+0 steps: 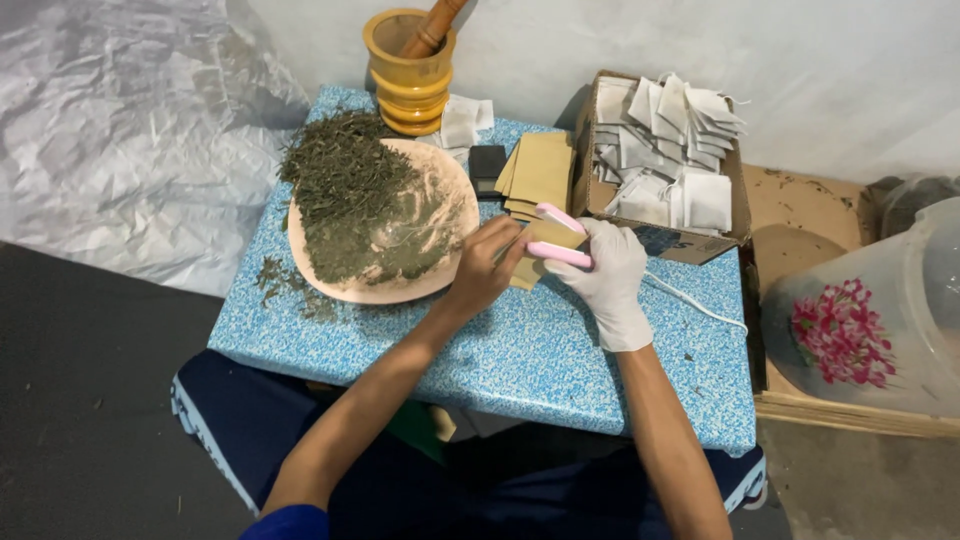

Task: Sealing small paper tea bags using a handheld heat sealer on a low table.

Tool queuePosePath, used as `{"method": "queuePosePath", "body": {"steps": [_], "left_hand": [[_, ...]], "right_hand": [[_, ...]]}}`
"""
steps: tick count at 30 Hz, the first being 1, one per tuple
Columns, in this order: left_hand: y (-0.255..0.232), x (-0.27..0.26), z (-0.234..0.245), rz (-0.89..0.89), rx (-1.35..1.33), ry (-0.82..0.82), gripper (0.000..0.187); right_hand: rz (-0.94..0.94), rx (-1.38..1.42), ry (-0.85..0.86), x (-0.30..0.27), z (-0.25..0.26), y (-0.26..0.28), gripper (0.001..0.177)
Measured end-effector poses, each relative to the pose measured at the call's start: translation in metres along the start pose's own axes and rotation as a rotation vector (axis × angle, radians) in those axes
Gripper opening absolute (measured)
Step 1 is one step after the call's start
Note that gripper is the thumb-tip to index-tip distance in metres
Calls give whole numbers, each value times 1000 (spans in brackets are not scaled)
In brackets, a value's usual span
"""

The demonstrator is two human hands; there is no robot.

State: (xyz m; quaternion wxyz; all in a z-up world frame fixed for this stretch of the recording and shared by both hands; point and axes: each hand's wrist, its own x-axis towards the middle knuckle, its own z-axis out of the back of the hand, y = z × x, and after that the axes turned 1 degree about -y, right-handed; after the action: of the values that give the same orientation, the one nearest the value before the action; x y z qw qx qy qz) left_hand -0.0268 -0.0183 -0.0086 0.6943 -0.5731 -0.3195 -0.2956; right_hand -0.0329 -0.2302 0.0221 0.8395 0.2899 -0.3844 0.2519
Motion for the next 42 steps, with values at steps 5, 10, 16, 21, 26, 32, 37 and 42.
{"method": "queuePosePath", "body": {"steps": [5, 10, 16, 21, 26, 32, 37, 42], "left_hand": [[-14, 6, 1, 36, -45, 7, 28], [-14, 3, 2, 63, -65, 13, 30], [-24, 8, 4, 33, -44, 41, 28], [-29, 11, 6, -25, -11, 47, 22], [-45, 15, 14, -3, -30, 58, 20], [-18, 9, 13, -20, -88, 56, 17], [-15, 11, 11, -13, -57, 53, 19], [-20, 7, 9, 40, -52, 97, 28]], "right_hand": [[5, -17, 2, -8, -9, -14, 77], [19, -18, 12, -5, -7, -11, 71], [26, -42, -18, -11, -14, -24, 72], [33, -40, -34, -16, -15, -25, 71], [9, -7, -35, -27, -14, -18, 68], [-23, 40, -14, -15, -13, -8, 65], [-63, 57, 47, -15, -12, -10, 63], [-187, 178, 82, -10, 0, 3, 56]]}}
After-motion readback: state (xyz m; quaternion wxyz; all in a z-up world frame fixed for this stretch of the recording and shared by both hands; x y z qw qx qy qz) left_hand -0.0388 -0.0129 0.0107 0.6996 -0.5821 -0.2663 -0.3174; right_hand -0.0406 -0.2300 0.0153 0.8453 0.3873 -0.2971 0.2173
